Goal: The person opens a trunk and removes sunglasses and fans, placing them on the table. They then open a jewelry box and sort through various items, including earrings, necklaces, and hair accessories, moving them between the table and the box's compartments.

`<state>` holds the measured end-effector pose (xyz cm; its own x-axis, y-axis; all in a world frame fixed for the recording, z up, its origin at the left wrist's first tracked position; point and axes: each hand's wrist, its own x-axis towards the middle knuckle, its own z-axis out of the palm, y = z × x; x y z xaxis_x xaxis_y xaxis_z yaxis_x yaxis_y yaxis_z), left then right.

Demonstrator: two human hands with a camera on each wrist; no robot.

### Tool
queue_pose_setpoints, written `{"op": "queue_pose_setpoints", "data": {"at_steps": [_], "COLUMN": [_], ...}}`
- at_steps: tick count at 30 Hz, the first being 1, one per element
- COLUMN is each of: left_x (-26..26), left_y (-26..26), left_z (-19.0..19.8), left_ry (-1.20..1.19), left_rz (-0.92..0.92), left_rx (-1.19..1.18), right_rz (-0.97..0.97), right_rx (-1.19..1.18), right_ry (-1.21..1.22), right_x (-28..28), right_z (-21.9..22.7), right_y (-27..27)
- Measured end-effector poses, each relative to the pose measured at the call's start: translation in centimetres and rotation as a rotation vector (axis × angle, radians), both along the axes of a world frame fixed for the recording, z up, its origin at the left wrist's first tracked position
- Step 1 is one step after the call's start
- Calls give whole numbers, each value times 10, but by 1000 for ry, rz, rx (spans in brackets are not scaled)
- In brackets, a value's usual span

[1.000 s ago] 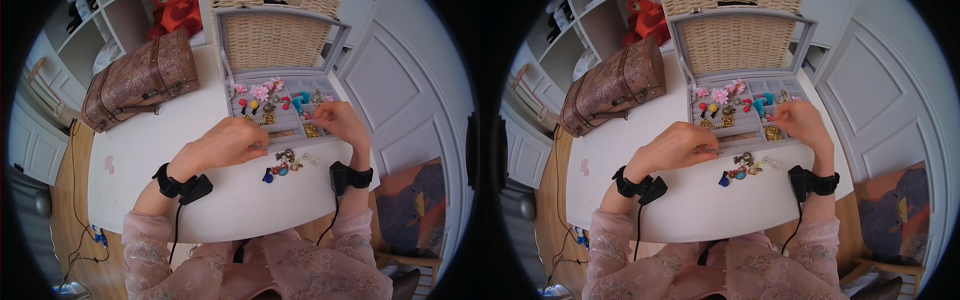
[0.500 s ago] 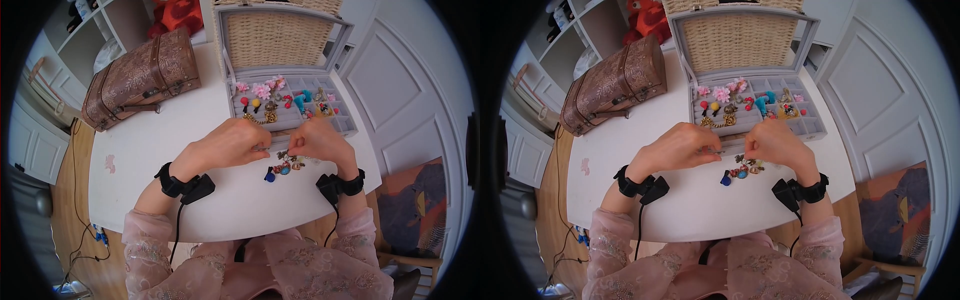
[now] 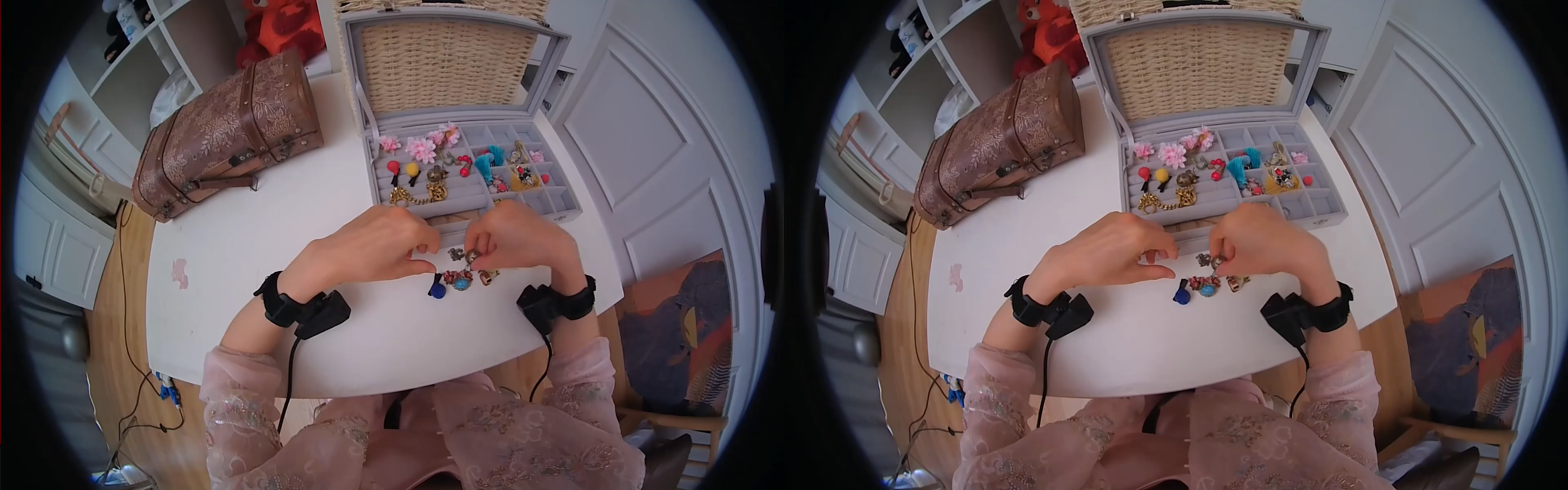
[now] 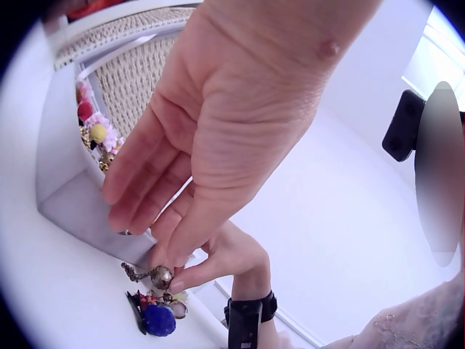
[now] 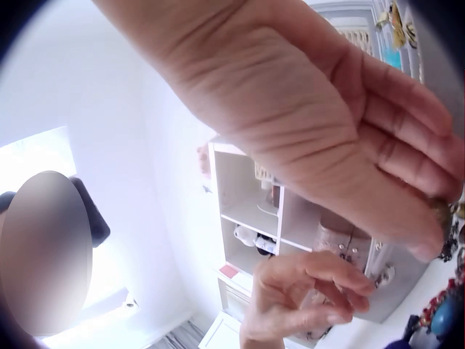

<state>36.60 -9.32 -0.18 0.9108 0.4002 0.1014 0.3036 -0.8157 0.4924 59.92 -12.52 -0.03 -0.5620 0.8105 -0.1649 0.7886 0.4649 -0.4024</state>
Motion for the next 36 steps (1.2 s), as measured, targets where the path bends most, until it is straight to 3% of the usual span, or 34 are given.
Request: {"op": "queue_pose_setpoints", "data": {"at_steps": [2,3,9,13,18,25,31,33,34,36], "left_x": [-1,-1,1,1,2,5,6,7,7,9], "left_y": [0,-1,-1,0,0,-2,-5,-5,-6,-7], "left_z": [2,2,-1,-3,-4,-5,-8,-12,-13,-12], "left_ry": [5,2,-22,-12,3,30,37,24,12,47], "left_rz": [5,2,-23,-21,-27,-53,-54,-68,-82,-79], "left_rx": [3,1,-11,-22,-30,-49,-63,-65,-66,-81], "right_rz": [-162,-160,-581,-728,-964,-921,-879,-662,-663,-333], "right_rx": [-152,-152,421,543,521,418,584,416,415,103], "right_ry": [294,293,543,428,36,-137,-100,279,279,581], "right_x": [12,18,54,77,93,103,89,81,73,52], "right_z": [6,10,10,9,17,3,2,-1,-2,-3], "right_y": [2,3,17,17,8,7,16,20,20,17]}}
